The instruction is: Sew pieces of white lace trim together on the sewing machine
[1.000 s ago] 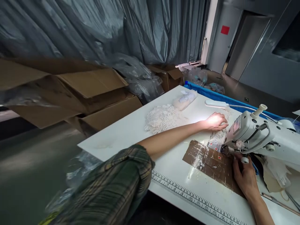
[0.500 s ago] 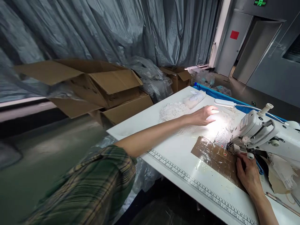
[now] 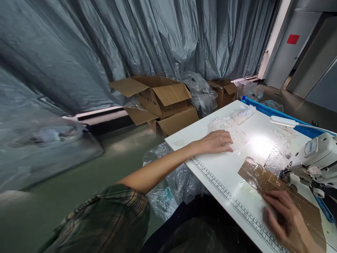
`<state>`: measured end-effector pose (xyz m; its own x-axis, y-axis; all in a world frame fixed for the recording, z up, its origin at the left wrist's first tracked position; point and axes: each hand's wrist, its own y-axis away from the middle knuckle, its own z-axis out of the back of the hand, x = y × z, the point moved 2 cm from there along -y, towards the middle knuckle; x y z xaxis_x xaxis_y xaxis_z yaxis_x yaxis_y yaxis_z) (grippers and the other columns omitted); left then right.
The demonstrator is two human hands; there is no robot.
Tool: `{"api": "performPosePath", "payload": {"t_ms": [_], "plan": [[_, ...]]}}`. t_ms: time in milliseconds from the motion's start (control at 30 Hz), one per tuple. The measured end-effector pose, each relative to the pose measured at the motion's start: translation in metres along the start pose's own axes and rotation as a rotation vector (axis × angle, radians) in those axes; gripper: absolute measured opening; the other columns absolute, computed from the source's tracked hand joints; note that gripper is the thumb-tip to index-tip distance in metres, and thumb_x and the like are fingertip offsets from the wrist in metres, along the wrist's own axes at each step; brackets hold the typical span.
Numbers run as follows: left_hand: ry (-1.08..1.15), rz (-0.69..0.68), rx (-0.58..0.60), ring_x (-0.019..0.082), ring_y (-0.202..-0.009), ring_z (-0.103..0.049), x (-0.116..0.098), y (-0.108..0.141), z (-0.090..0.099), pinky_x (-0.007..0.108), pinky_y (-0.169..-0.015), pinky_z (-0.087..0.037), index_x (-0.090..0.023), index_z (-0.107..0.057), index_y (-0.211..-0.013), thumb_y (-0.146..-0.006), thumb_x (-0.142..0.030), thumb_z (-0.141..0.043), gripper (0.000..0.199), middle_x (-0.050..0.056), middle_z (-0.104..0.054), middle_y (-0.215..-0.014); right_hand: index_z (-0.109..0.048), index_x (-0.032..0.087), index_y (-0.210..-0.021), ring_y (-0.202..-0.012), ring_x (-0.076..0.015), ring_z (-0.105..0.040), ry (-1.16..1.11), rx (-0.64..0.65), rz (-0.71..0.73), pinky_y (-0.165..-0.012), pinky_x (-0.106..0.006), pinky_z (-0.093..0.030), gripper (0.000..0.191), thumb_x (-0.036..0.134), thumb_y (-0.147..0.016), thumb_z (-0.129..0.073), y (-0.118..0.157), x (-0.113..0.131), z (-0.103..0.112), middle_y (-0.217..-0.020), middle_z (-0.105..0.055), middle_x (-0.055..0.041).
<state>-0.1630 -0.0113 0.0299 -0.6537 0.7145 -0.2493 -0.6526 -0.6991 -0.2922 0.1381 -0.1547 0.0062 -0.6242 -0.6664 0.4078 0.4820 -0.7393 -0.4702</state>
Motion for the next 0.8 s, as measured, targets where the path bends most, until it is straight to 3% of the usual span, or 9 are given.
{"api": "performPosePath", "payload": {"t_ms": [67,133,300,433,600,800], "plan": [[-0.048,0.045,0.021,0.018,-0.088,-0.062,-0.001,0.0,-0.013,0.027,-0.076,-0.044,-0.016,-0.069,-0.094,-0.098,-0.035,-0.056,0.024,0.006,-0.067,-0.095,-0.074,0.023,-0.087,-0.082,-0.0211,-0.071,-0.182,0.122,0.084,-0.075,-0.032,-0.06,0.017,0.027,-0.089,-0.058,-0.006,0.018,-0.002,-0.085,-0.074,-0.0084],[-0.045,0.088,0.042,0.016,-0.085,-0.061,0.001,-0.001,-0.018,0.025,-0.072,-0.043,-0.016,-0.068,-0.09,-0.099,-0.028,-0.051,0.022,0.005,-0.066,-0.091,-0.073,0.022,-0.081,-0.076,-0.02,-0.07,-0.293,0.124,0.111,-0.074,-0.032,-0.059,0.018,0.024,-0.089,-0.057,-0.009,0.027,-0.002,-0.078,-0.074,-0.0072],[0.075,0.138,-0.005,0.016,-0.085,-0.059,-0.004,-0.008,-0.001,0.025,-0.073,-0.043,-0.016,-0.062,-0.089,-0.099,-0.025,-0.046,0.021,0.004,-0.063,-0.094,-0.067,0.02,-0.074,-0.066,-0.0163,-0.067,-0.326,-0.107,-0.005,-0.06,-0.025,-0.056,0.02,0.016,-0.089,-0.054,-0.007,0.014,0.002,-0.071,-0.071,-0.0058],[0.25,0.119,0.008,0.015,-0.08,-0.058,-0.039,-0.016,0.003,0.025,-0.07,-0.042,-0.016,-0.058,-0.092,-0.1,-0.027,-0.043,0.02,0.003,-0.063,-0.09,-0.068,0.02,-0.073,-0.062,-0.0152,-0.067,-0.268,-0.24,-0.071,-0.057,-0.023,-0.055,0.019,0.014,-0.088,-0.058,-0.002,0.0,0.005,-0.07,-0.07,-0.0046],[0.4,-0.164,0.267,0.014,-0.087,-0.062,-0.084,-0.028,-0.021,0.024,-0.074,-0.045,-0.016,-0.06,-0.097,-0.1,-0.033,-0.052,0.019,0.005,-0.066,-0.1,-0.068,0.021,-0.072,-0.063,-0.0146,-0.068,-0.219,-0.321,-0.109,-0.056,-0.022,-0.054,0.019,0.015,-0.088,-0.059,-0.001,-0.006,0.011,-0.071,-0.07,-0.0035],[0.148,0.01,0.201,0.02,-0.097,-0.059,-0.073,-0.044,-0.045,0.03,-0.082,-0.046,-0.013,-0.062,-0.096,-0.102,-0.03,-0.046,0.024,0.009,-0.063,-0.102,-0.066,0.02,-0.07,-0.06,-0.0126,-0.065,-0.207,-0.356,-0.138,-0.055,-0.023,-0.052,0.022,0.015,-0.089,-0.058,-0.002,-0.004,0.016,-0.067,-0.069,-0.0019]]}}
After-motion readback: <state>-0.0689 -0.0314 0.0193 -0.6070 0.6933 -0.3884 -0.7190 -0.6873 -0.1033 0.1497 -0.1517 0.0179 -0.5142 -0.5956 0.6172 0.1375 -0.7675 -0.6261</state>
